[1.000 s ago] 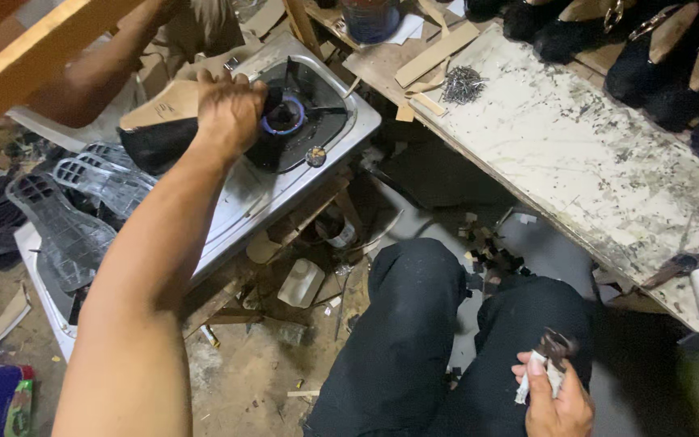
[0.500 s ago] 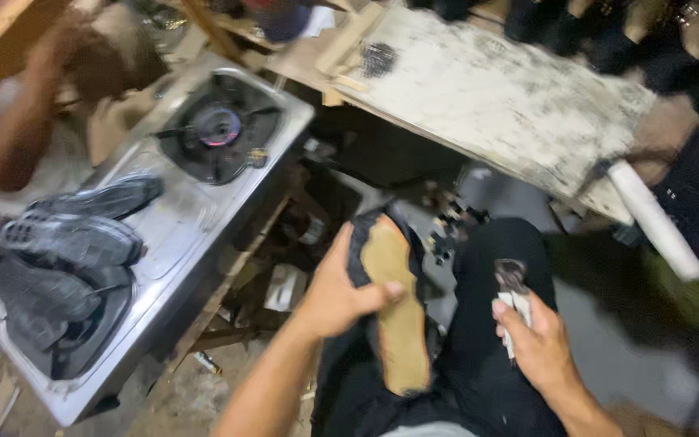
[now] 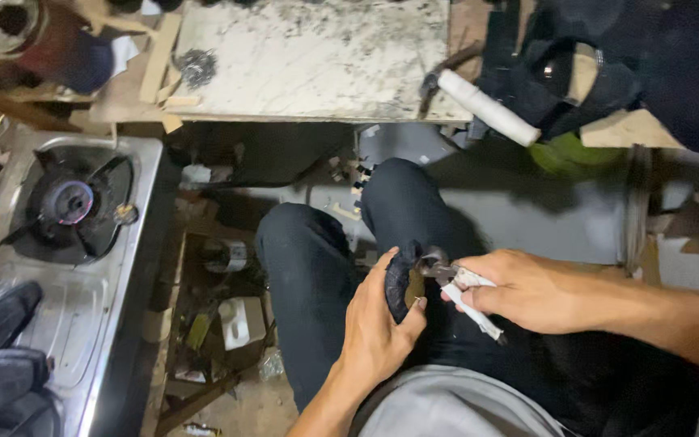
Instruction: The person sits on a low stool with a shoe on their lap and hammers the sole edge against the upper. They use pincers to grip and pull the sole material, hold the shoe near a small gas burner, and continue hammering and pressing the sole into place.
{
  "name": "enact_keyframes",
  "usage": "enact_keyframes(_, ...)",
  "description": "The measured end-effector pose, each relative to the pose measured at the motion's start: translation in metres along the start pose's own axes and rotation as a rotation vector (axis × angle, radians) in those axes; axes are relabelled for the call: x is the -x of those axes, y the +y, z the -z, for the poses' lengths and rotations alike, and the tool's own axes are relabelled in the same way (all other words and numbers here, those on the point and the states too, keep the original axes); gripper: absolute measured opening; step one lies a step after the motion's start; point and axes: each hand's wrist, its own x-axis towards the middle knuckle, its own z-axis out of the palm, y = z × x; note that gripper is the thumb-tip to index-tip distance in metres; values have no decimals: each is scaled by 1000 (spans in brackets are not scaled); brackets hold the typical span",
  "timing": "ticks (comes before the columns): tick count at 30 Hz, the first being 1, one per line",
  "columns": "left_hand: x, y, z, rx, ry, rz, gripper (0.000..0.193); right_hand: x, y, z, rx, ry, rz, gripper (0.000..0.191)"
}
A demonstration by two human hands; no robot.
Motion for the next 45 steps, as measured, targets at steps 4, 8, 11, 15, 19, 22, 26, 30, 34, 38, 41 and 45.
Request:
enact_keyframes(4,2,7,-12,-65,-14,-129,73,22,-2,18,316,-22,70,33)
enact_keyframes(8,2,5,-13,-50,-52,-143,72,27,-1,21,468,95,268,52)
enact_keyframes(11,0,-2,-7,-11,3,-161,71,16,-3,-1,563,318,267,48)
enact_keyframes(15,-3,-5,2,28,77,-190,70,-1,-5,-33,489,646,426,36)
enact_keyframes(19,-8,4,12,27,151,-252,69,8,-16,-21,522,620,496,47)
enact_keyframes(22,-26,12,26,-76,267,-327,72,22,-43,6,622,645,572,58)
enact_keyframes(26,-59,13,55,118,245,-408,73,12,-86,37,888,679,740,59)
enact_keyframes(30,-58,11,95,88,102,-396,57,-14,-102,37,952,643,800,63)
enact_keyframes(34,-46,16,126,-321,90,-190,49,-34,-98,20,959,704,829,51)
enact_keyframes(38,-52,26,137,267,-132,218,62,-50,-94,1,936,810,847,49)
enact_keyframes(41,-54,32,135,283,-139,197,57,-51,-90,-15,854,860,816,48)
enact_keyframes(45,-44,36,121,169,-58,106,53,-39,-86,-22,549,724,748,51)
